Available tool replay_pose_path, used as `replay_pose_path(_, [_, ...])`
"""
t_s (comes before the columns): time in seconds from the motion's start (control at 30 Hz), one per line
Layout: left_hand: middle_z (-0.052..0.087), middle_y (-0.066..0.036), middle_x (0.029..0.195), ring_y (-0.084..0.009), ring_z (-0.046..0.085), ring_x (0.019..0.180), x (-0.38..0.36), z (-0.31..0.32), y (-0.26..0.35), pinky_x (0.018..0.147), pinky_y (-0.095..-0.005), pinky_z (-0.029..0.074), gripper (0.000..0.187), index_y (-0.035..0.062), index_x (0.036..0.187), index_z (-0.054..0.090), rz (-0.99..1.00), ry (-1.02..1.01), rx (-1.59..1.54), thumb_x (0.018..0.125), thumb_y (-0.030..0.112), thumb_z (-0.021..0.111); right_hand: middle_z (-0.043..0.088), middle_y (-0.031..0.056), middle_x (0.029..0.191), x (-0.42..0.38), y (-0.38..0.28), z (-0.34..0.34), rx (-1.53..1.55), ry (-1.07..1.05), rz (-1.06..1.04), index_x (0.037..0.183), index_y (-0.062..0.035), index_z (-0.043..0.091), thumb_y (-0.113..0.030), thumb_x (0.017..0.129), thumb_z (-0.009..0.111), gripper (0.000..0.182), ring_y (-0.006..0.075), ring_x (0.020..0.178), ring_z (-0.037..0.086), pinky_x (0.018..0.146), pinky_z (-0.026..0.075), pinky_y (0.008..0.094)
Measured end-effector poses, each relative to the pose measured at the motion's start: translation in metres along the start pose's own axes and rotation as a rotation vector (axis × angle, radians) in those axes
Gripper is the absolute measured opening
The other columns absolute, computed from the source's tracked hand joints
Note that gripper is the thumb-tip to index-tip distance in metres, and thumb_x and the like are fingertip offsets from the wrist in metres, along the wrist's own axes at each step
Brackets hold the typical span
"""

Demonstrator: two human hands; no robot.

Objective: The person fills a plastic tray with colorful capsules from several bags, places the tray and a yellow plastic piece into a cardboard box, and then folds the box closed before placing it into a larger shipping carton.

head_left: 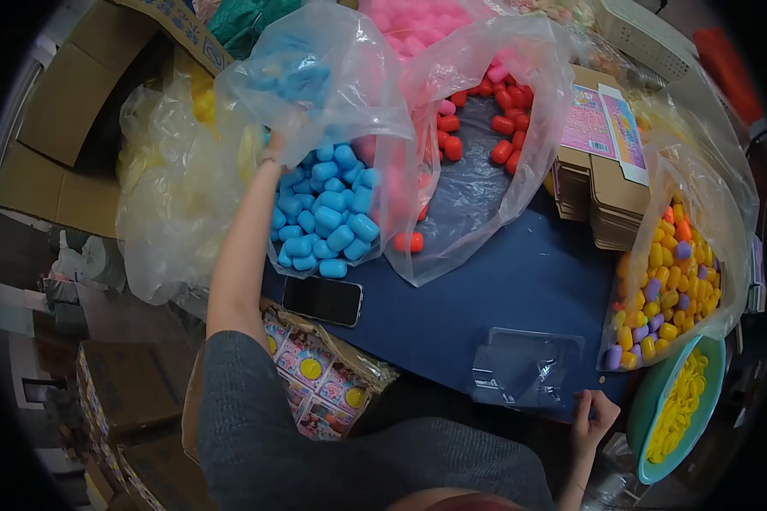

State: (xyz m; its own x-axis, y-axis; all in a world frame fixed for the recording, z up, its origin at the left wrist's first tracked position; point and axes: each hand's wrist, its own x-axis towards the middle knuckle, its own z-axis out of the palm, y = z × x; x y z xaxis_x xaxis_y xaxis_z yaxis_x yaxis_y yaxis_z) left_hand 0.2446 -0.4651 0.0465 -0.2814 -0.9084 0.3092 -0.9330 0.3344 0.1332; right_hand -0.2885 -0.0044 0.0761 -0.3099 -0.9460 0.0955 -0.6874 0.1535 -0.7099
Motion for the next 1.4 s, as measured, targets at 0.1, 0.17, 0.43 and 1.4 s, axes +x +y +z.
replay_pose_path(0.1, [0.066,-0.017,0.112,-0.0292,0.062,0.102,-0.05,-0.03,0.044,0.09,-0.0382,0.048,0.042,0.0046,0.131,0.053,-0.039,0.109,-0.17,0.098,0.03,0.056,0.059,0.0106,0.059,-0.009,-0.009,-0.012,-0.014,0.022,-0.043,0.071,0.0022,0.064,-0.007,0.088,0.06,0.02,0.0195,0.05,0.056,0.05,0.039,0.0275])
replay_pose_path(0.17, [0.067,-0.014,0.107,-0.0252,0.061,0.092,-0.08,-0.037,0.057,0.081,-0.0356,0.049,0.041,0.0026,0.123,0.057,-0.116,0.154,-0.435,0.095,0.032,0.061,0.059,0.0106,0.06,-0.011,-0.016,-0.016,-0.003,0.02,-0.072,0.071,0.002,0.064,-0.006,0.088,0.06,0.019,0.0192,0.051,0.056,0.05,0.039,0.0275])
replay_pose_path(0.43, [0.062,-0.003,0.084,-0.005,0.05,0.067,-0.193,-0.101,0.254,0.057,-0.0203,0.04,0.038,0.0041,0.115,0.06,-0.228,-0.465,-1.511,0.093,0.034,0.068,0.063,0.0106,0.097,0.03,-0.114,0.034,0.194,-0.167,-0.427,0.119,-0.0061,0.062,-0.007,0.08,0.074,0.04,0.0215,0.07,0.063,0.057,0.049,0.0291])
replay_pose_path(1.4, [0.057,-0.019,0.12,-0.0381,0.057,0.111,-0.06,0.013,0.297,0.094,-0.0436,0.048,0.033,0.0018,0.113,0.059,0.389,-0.051,-0.541,0.08,0.006,0.061,0.049,0.0136,0.106,0.078,-0.066,0.066,-0.257,-0.454,-0.215,0.116,-0.0055,0.051,-0.007,0.079,0.071,0.042,0.0319,0.081,0.065,0.065,0.055,0.039])
